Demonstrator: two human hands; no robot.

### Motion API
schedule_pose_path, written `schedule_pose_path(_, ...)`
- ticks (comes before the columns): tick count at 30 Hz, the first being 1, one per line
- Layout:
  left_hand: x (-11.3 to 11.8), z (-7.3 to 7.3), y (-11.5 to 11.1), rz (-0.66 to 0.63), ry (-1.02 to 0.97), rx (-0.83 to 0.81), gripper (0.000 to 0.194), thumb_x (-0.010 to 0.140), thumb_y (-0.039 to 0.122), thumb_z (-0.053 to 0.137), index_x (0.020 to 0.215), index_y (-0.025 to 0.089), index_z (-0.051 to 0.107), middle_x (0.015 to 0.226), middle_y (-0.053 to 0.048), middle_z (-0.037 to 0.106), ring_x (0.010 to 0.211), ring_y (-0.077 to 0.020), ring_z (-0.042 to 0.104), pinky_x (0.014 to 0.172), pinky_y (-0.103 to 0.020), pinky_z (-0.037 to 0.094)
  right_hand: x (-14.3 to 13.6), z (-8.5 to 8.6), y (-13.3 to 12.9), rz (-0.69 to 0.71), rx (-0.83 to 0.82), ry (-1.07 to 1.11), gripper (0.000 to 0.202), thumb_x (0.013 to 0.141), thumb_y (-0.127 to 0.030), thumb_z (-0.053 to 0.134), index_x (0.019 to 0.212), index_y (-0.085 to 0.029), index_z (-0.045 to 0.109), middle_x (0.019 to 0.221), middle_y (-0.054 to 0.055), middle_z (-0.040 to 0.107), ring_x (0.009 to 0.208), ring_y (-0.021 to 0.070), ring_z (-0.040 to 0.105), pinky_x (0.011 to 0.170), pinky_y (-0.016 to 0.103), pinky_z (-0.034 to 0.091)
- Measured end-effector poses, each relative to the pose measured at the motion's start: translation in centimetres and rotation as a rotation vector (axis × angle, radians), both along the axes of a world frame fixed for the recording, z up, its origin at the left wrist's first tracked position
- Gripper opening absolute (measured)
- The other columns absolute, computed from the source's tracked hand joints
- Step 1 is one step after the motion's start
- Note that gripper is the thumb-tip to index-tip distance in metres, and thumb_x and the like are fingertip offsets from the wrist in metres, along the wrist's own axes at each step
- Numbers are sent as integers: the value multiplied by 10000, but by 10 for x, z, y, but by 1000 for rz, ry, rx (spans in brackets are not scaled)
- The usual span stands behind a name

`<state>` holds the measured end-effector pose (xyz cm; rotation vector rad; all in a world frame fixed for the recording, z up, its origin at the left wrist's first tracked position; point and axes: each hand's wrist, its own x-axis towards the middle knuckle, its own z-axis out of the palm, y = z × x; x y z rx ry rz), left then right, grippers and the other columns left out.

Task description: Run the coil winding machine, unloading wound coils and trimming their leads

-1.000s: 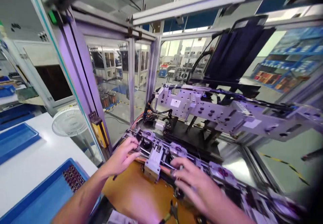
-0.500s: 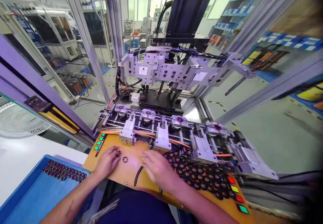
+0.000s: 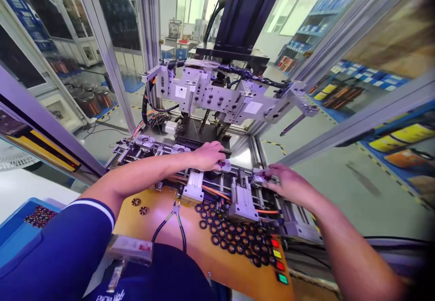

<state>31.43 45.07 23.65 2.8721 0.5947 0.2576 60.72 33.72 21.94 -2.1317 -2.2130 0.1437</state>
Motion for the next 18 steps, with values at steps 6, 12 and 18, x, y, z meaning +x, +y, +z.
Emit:
schedule_pose_path(6, 16, -25, 8, -46, 119, -91, 263, 808, 297, 685, 1020, 141, 686, 1218, -151, 575, 1230, -328, 427, 984, -493, 401, 10, -8, -6, -9, -106, 70, 372, 782, -355, 627, 1061, -133, 734, 1349, 185, 552, 1211, 332, 559, 1067, 412, 406)
schedule_pose_path(12, 25, -9, 13, -80, 149, -151, 221, 803, 287, 671, 963, 135, 691, 1192, -163, 603, 1187, -329, 466, 962, -492, 427, 13, 1, 8, -25, -181, 182, 363, 696, -413, 661, 928, -160, 776, 1299, 170, 605, 1144, 353, 610, 1000, 450, 469)
schedule_pose_path(18, -24, 36, -25, -63, -162, -158, 277, 916, 321, 549, 1060, 105, 647, 1349, -188, 487, 1279, -294, 420, 1069, -447, 370, -1, 28, -13, 21, -22, 269, 454, 775, -656, 517, 814, -257, 731, 1247, 103, 638, 1143, 291, 610, 1037, 427, 443)
